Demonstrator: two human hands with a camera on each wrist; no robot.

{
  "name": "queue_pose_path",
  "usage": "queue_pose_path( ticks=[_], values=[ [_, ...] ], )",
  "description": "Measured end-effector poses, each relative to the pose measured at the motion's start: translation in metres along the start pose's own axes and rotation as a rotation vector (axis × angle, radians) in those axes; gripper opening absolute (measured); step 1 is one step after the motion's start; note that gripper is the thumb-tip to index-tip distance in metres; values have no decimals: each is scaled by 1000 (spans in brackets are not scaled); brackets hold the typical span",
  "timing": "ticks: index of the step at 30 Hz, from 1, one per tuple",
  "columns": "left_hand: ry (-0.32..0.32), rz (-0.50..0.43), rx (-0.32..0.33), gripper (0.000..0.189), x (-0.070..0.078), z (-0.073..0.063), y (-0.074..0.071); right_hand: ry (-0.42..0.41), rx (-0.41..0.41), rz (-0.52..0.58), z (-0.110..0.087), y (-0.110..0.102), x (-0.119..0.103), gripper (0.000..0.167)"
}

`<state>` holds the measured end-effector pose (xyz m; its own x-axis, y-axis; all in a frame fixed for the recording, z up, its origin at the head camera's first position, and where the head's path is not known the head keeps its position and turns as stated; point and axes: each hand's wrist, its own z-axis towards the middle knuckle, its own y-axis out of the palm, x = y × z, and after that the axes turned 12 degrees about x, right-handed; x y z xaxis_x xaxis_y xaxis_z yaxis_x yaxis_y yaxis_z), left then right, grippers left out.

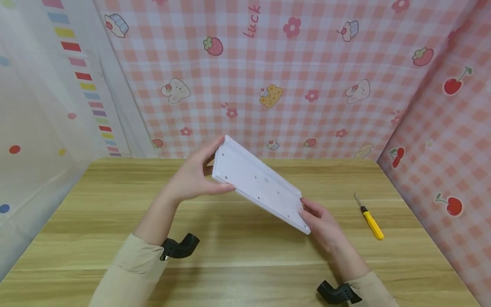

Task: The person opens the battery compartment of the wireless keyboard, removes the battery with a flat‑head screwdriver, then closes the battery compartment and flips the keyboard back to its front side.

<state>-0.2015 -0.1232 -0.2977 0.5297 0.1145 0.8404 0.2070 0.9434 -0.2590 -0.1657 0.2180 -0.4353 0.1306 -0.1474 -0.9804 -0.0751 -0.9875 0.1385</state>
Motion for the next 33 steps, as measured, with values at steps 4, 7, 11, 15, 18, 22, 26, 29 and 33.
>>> queue_pose_path(
  ticks=[4, 7, 11, 15, 18, 22, 26, 29, 33],
  values=[
    [-43, 48, 5, 103, -21, -18, -9, -2, 48, -32, 2, -5, -3, 58],
    [-77, 67, 2, 101, -37, -31, -13, 2, 59, -50, 2, -8, -6, 60],
    [-117, 40, -11, 101, -53, -46, -16, -7, 61, -75, 3, -11, -7, 62],
    [-157, -20, -8, 99, -66, -58, -17, -37, 69, -96, 5, -13, -6, 63],
    [-192, -18, 9, 97, -73, -66, -18, -63, 71, -137, 6, -14, -6, 63],
    [-257, 41, 27, 100, -77, -76, -22, -129, 69, -277, 7, -16, -7, 64],
    [-306, 72, 39, 105, -80, -83, -26, -173, 78, -367, 7, -16, -9, 64],
    [-305, 87, 40, 104, -82, -86, -28, -174, 79, -374, 6, -16, -11, 64],
    [-294, 126, 29, 102, -85, -91, -30, -182, 55, -381, 5, -14, -12, 66]
  ],
)
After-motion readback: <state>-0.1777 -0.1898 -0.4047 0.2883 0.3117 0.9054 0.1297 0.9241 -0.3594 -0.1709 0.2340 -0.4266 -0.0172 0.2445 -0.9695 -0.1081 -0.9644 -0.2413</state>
